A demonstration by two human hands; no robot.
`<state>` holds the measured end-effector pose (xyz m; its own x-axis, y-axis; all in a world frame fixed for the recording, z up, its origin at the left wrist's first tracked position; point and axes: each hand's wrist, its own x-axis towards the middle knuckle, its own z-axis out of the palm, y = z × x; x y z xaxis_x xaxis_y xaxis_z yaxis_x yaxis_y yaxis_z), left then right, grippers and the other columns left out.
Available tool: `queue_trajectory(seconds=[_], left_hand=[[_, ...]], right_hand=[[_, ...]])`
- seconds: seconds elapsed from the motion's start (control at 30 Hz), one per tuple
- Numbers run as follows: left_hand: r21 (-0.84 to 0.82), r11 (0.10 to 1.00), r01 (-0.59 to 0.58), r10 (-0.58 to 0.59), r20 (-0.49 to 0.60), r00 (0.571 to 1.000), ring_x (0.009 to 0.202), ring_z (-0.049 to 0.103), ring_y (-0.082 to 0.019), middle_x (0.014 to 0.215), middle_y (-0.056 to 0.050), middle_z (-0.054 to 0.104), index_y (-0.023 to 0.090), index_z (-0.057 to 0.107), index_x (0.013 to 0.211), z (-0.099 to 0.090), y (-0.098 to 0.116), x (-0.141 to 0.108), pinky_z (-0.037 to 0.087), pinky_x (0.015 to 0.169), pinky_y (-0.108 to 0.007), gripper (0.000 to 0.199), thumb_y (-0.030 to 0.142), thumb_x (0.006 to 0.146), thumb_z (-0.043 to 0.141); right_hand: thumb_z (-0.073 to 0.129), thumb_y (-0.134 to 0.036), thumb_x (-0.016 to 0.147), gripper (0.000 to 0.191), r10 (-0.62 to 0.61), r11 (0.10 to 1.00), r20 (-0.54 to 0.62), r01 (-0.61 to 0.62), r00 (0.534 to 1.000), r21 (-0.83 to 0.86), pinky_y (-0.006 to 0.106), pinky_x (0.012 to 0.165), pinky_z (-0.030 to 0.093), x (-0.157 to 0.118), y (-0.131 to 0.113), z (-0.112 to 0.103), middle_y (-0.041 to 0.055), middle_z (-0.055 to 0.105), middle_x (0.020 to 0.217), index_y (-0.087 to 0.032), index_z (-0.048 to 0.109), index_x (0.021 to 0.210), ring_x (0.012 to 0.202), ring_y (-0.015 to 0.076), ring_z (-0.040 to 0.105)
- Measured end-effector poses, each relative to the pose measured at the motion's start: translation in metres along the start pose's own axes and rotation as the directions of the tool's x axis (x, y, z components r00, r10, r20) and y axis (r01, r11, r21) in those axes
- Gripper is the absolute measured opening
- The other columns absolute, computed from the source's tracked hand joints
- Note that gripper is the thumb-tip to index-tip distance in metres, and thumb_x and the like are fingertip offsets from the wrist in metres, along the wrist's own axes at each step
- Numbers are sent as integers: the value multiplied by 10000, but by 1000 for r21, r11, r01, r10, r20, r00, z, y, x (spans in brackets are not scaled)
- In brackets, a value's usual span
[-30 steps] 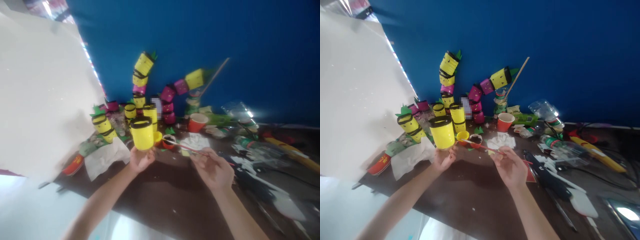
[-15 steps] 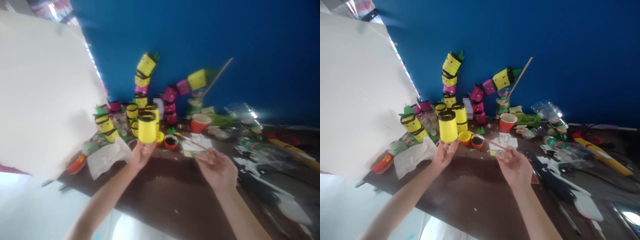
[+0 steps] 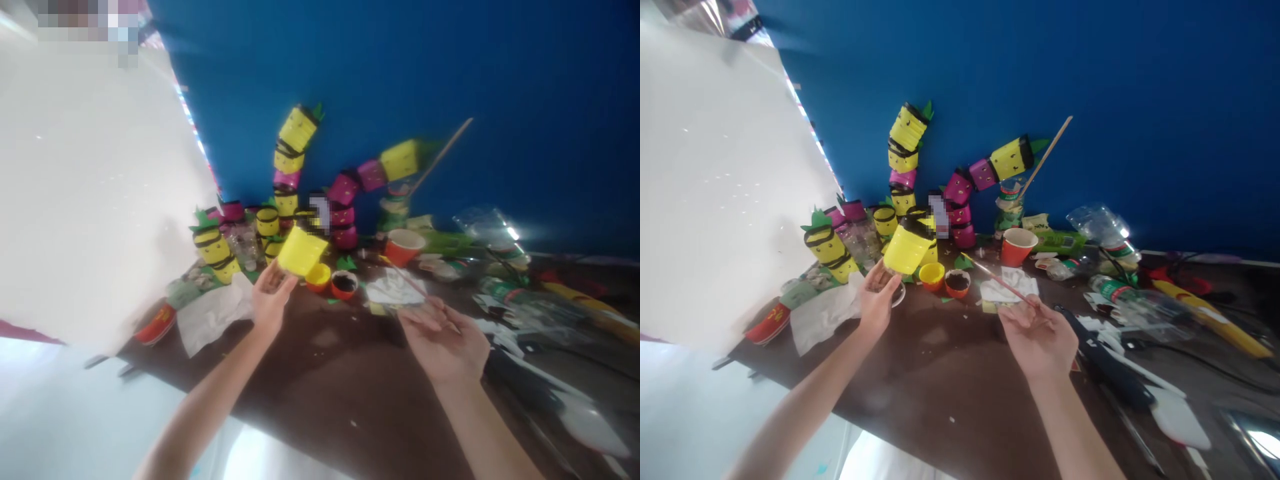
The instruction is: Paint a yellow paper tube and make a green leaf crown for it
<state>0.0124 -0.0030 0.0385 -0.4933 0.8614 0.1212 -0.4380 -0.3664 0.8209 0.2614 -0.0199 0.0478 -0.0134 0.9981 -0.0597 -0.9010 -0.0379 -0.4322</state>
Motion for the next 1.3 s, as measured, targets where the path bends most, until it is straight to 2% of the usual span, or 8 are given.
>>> queue_trajectory(seconds=[0.1, 0.33, 0.47, 0.53, 0.67, 0.83, 0.93, 1.3], left_hand=[[9, 1000, 14, -13, -27, 1000, 1013, 599, -181, 974, -34, 680, 179, 639, 1023, 2, 2, -2, 479, 884, -268, 518, 73, 535, 778], [47, 999, -5, 1, 88, 996, 1057, 573, -206, 1055, -42, 651, 177, 635, 1043, 4, 7, -10, 465, 916, -277, 505, 62, 568, 763], [156, 971, -180, 162, 120, 979, 1062, 569, -204, 1103, -50, 594, 191, 641, 1025, -1, 0, -8, 460, 938, -295, 505, 141, 546, 790], [280, 891, -356, 313, 189, 931, 1062, 564, -204, 1114, -58, 562, 194, 621, 1059, -7, -6, -4, 475, 928, -317, 526, 195, 561, 789], [503, 528, -684, 552, 410, 727, 1024, 571, -201, 1087, -89, 557, 190, 558, 1145, -18, -12, 3, 515, 875, -367, 551, 265, 634, 753], [497, 229, -837, 638, 572, 515, 986, 588, -199, 1070, -105, 573, 191, 521, 1182, -16, -6, 1, 534, 826, -363, 523, 277, 701, 707], [476, 177, -862, 634, 615, 469, 990, 588, -202, 1087, -111, 569, 199, 504, 1201, -15, -4, -1, 534, 826, -364, 534, 262, 709, 701], [417, 127, -900, 621, 674, 400, 1048, 566, -214, 1138, -121, 531, 217, 450, 1254, -16, -4, 1, 528, 861, -380, 542, 239, 753, 656]], right_hand=[[558, -140, 622, 125, 1, 999, 23, 0, 1000, -36, 218, 510, 428, 1, -1, -1, -79, 349, 487, -173, 438, 632, 422, 42, 403], [583, -153, 603, 94, -24, 997, 10, 25, 1000, -70, 233, 513, 441, 0, -4, 1, -61, 429, 482, -162, 490, 612, 419, 45, 422], [637, -247, 626, 77, -82, 947, 72, 100, 994, -305, 295, 583, 481, -5, -3, 0, -29, 560, 511, -184, 594, 643, 464, 93, 521], [660, -277, 633, 80, -114, 893, 126, 157, 986, -421, 304, 576, 485, -8, -3, 2, -14, 599, 531, -204, 634, 655, 512, 131, 579], [689, -306, 640, 90, -149, 844, 224, 242, 963, -479, 257, 492, 471, -13, 2, 6, 2, 640, 579, -225, 680, 679, 586, 167, 637], [687, -304, 680, 88, -167, 794, 320, 320, 932, -517, 245, 511, 489, -15, 8, 8, 13, 678, 629, -231, 692, 728, 552, 148, 631], [675, -283, 701, 60, -183, 775, 343, 350, 921, -526, 227, 478, 476, -15, 9, 8, 7, 672, 617, -229, 686, 724, 552, 145, 628], [693, -258, 704, 61, -257, 693, 374, 440, 891, -571, 212, 494, 506, -18, 7, 11, 13, 687, 624, -207, 695, 736, 535, 131, 631]])
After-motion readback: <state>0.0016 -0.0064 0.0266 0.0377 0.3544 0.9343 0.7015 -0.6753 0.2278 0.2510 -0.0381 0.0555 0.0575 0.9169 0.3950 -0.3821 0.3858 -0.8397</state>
